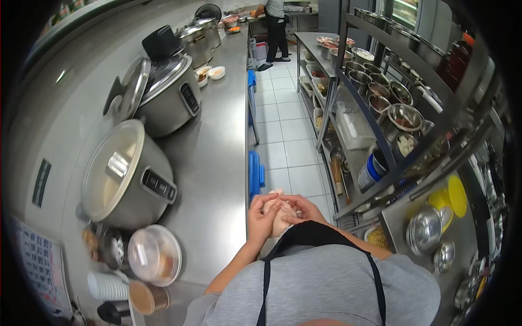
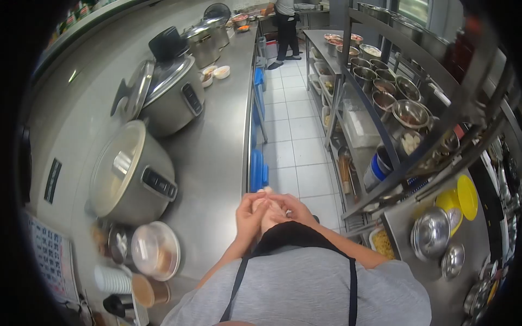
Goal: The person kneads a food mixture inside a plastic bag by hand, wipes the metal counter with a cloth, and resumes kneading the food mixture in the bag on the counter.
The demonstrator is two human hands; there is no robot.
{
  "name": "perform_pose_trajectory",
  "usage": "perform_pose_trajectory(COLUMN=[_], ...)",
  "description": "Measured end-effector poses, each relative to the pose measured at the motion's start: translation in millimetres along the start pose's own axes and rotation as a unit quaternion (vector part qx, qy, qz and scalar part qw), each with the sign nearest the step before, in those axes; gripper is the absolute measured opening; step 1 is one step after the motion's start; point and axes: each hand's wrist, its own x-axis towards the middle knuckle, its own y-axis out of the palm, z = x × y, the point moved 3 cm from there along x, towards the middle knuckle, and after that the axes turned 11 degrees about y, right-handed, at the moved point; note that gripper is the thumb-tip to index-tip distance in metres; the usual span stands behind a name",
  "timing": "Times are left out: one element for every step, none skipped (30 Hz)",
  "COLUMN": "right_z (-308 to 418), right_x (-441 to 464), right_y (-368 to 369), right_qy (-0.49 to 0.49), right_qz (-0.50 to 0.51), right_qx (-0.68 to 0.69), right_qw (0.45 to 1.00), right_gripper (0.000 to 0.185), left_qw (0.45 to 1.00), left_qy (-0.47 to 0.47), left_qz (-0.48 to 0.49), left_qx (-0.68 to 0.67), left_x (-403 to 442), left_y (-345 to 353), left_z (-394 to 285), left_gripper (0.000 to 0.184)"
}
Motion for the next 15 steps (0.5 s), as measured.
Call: perform_pose_trajectory(right_z=[2, 3, -1, -3, -9, -14, -17, -17, -15, -7, 3, 10, 15, 21, 28], right_x=[16, 35, 49, 66, 87, 107, 126, 146, 167, 190, 214, 237, 263, 286, 309], right_y=[-14, -35, -55, -79, -105, -129, -154, -179, -200, -216, -233, -250, -262, -270, -276], right_qy=[0.003, 0.003, 0.047, 0.086, 0.097, 0.098, 0.094, 0.087, 0.100, 0.097, 0.096, 0.095, 0.080, 0.084, 0.084], right_qz=[-0.002, -0.001, 0.013, 0.028, 0.020, 0.025, 0.031, 0.036, 0.046, 0.048, 0.067, 0.085, 0.091, 0.095, 0.110], right_qx=[0.129, 0.129, 0.061, -0.009, -0.070, -0.064, -0.084, -0.106, -0.110, -0.109, -0.161, -0.215, -0.229, -0.231, -0.224], right_qw=[0.992, 0.992, 0.997, 0.996, 0.993, 0.993, 0.992, 0.990, 0.988, 0.988, 0.980, 0.968, 0.966, 0.965, 0.965], right_gripper=[0.050, 0.050, 0.050, 0.050, 0.043, 0.043, 0.039, 0.035, 0.028, 0.028, 0.028, 0.030, 0.030, 0.030, 0.031], left_qw=[0.982, 0.929, 0.910, 0.887, 0.903, 0.914, 0.881, 0.838, 0.785, 0.719, 0.719, 0.700, 0.676, 0.677, 0.706], left_qy=[0.121, 0.236, 0.258, 0.283, 0.262, 0.237, 0.216, 0.196, 0.132, 0.064, 0.064, -0.020, -0.107, -0.112, -0.096], left_qz=[0.035, 0.067, 0.045, 0.023, -0.031, -0.083, -0.099, -0.115, -0.106, -0.095, -0.097, -0.099, -0.100, -0.102, -0.047], left_qx=[0.141, 0.278, 0.321, 0.363, 0.340, 0.318, 0.410, 0.496, 0.596, 0.685, 0.686, 0.707, 0.722, 0.720, 0.700], left_x=[25, 50, 74, 101, 130, 155, 176, 195, 209, 216, 226, 236, 248, 266, 286], left_y=[6, 10, 4, -5, -17, -32, -50, -68, -85, -96, -95, -96, -97, -95, -91], left_z=[-23, -41, -49, -57, -62, -67, -72, -74, -67, -57, -50, -38, -26, -15, -1], left_gripper=[0.021, 0.019, 0.020, 0.021, 0.021, 0.022, 0.027, 0.033, 0.043, 0.053, 0.053, 0.062, 0.071, 0.071, 0.074])
